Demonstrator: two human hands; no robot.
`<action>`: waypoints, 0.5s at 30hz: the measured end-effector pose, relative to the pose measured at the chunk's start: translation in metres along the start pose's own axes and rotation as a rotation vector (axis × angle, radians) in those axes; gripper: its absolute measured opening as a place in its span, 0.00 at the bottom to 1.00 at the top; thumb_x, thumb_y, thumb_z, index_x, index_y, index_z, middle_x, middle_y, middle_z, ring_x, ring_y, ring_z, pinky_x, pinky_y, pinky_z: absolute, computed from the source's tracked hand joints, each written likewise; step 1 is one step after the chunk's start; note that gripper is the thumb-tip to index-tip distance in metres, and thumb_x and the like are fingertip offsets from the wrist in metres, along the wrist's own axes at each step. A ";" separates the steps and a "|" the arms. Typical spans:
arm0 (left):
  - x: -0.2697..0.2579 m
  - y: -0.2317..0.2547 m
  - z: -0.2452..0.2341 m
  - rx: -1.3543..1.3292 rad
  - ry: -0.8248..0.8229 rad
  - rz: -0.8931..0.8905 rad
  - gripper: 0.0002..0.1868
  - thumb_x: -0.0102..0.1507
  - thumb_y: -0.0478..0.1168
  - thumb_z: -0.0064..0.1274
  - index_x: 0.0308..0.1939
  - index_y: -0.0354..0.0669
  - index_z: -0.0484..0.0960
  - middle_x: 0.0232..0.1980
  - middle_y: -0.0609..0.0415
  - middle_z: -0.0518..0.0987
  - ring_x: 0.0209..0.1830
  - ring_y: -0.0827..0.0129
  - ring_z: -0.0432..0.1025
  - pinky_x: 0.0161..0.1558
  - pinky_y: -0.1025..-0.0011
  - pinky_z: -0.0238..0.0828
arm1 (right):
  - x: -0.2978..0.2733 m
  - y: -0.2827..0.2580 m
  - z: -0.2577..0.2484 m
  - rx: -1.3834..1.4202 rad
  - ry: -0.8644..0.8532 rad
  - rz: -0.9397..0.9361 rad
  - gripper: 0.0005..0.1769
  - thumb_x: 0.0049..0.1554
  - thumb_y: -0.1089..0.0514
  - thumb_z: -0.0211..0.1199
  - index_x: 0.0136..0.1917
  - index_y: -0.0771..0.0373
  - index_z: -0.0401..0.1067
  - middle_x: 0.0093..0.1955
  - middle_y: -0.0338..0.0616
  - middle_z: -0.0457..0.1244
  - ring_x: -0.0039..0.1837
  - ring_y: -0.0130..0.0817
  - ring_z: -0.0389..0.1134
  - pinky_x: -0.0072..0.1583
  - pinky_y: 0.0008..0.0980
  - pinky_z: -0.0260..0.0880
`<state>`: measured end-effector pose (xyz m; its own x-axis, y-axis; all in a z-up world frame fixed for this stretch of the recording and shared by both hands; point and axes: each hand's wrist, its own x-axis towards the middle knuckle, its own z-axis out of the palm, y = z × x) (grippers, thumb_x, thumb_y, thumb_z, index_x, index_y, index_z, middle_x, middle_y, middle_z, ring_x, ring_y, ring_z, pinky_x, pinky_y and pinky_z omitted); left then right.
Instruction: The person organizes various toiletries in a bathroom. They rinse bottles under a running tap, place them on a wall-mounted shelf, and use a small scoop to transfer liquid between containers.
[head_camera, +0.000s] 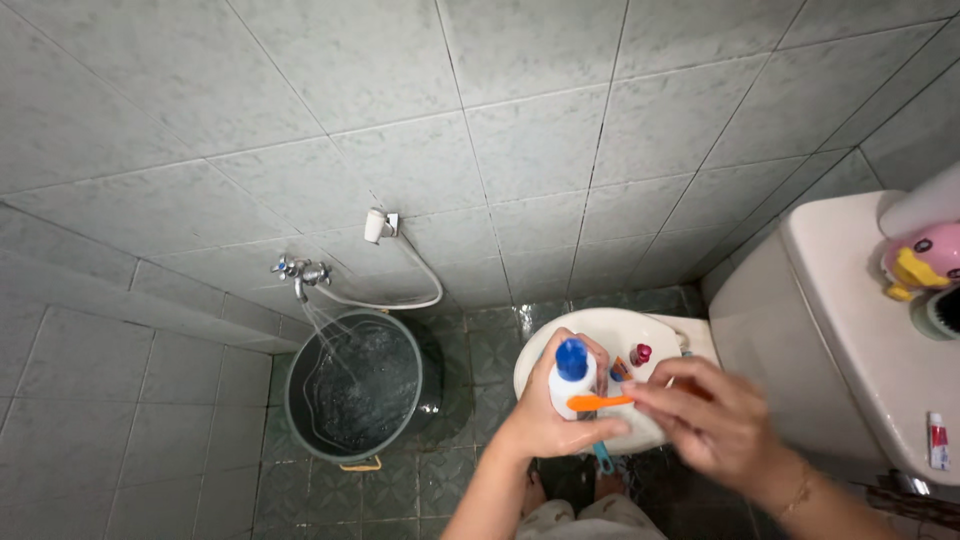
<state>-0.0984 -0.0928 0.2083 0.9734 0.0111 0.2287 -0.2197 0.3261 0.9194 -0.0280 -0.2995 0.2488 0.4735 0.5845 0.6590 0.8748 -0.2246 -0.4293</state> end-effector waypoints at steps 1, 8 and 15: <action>-0.002 0.000 0.000 0.072 -0.037 0.020 0.28 0.53 0.28 0.66 0.51 0.44 0.67 0.48 0.52 0.71 0.45 0.68 0.70 0.49 0.71 0.71 | 0.008 0.008 -0.008 -0.082 0.001 -0.104 0.17 0.47 0.60 0.71 0.52 0.50 0.80 0.41 0.38 0.68 0.38 0.25 0.68 0.36 0.29 0.65; 0.004 0.010 0.004 0.464 -0.068 0.274 0.21 0.51 0.32 0.65 0.45 0.44 0.72 0.48 0.52 0.78 0.49 0.58 0.74 0.56 0.63 0.69 | 0.025 0.008 -0.018 -0.113 -0.033 -0.230 0.21 0.44 0.59 0.74 0.52 0.47 0.81 0.40 0.33 0.67 0.36 0.27 0.67 0.37 0.31 0.66; 0.012 0.018 -0.003 0.693 0.186 0.557 0.16 0.54 0.32 0.65 0.42 0.46 0.75 0.44 0.55 0.78 0.47 0.59 0.74 0.61 0.58 0.66 | -0.006 -0.016 -0.028 0.109 -0.005 0.323 0.14 0.50 0.66 0.69 0.51 0.60 0.79 0.45 0.43 0.71 0.43 0.26 0.72 0.41 0.24 0.74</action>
<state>-0.0904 -0.0841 0.2264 0.6962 0.1687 0.6977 -0.5928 -0.4130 0.6914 -0.0417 -0.3209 0.2692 0.7234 0.5007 0.4754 0.6637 -0.3146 -0.6786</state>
